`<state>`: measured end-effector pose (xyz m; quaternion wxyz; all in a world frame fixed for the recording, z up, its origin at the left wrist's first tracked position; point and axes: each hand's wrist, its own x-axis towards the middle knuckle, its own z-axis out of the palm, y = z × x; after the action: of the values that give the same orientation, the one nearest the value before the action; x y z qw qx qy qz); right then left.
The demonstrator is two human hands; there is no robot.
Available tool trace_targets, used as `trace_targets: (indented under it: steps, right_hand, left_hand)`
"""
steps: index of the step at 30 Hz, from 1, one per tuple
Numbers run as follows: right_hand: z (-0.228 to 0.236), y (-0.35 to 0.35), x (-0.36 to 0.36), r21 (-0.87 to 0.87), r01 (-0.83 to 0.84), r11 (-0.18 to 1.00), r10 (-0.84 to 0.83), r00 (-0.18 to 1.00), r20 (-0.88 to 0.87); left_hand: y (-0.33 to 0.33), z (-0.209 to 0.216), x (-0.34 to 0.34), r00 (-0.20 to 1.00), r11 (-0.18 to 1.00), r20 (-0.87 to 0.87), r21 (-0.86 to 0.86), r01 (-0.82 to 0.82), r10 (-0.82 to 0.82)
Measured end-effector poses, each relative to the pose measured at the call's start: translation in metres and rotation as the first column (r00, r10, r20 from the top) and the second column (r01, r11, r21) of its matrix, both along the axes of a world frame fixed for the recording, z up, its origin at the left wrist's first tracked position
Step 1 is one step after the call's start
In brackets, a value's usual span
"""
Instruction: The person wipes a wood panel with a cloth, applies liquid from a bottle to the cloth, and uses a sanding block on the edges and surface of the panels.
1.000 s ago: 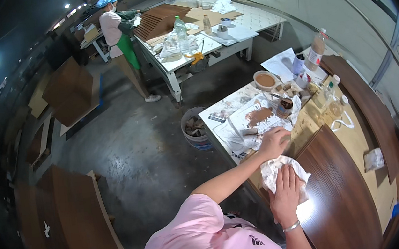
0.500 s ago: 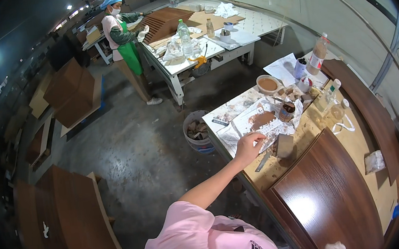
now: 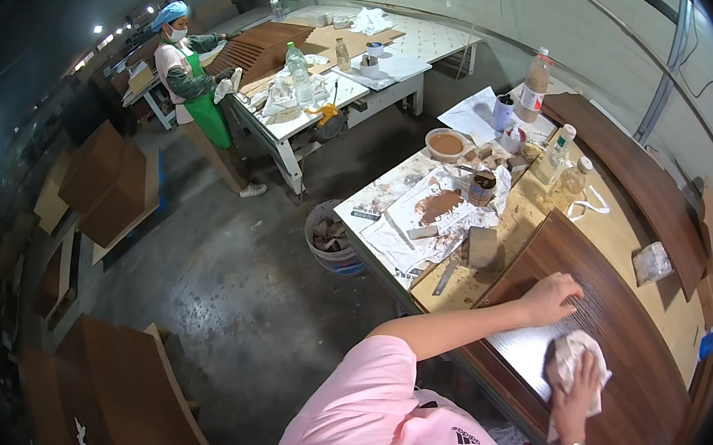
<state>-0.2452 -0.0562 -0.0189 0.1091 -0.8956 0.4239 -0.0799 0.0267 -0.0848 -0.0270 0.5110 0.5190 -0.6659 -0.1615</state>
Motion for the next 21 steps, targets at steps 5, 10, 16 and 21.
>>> trace_targets:
  steps: [5, 10, 16, 21]
  right_hand:
    - [0.014, -0.003, 0.062, -0.019, -0.124, 0.992, 0.123, 0.991, -0.053]
    - [-0.009, -0.038, -0.002, -0.098, 0.099, 0.99, -0.096, 0.995, 0.039]
    - [-0.009, -0.1, -0.176, -0.19, 0.645, 0.74, -0.659, 0.752, -0.011]
    - [-0.063, -0.137, -0.119, -0.457, 0.095, 0.884, -0.263, 0.91, -0.32]
  left_hand:
    - [-0.003, -0.027, -0.02, 0.998, 1.0, -0.065, 0.031, 0.006, -0.004]
    - [0.008, -0.022, -0.021, 0.973, 0.998, -0.228, 0.054, -0.033, 0.044]
    - [-0.001, -0.02, -0.021, 0.99, 0.993, -0.129, -0.088, -0.075, 0.064]
    - [0.002, -0.001, -0.011, 0.986, 0.992, -0.109, 0.0, -0.125, 0.125]
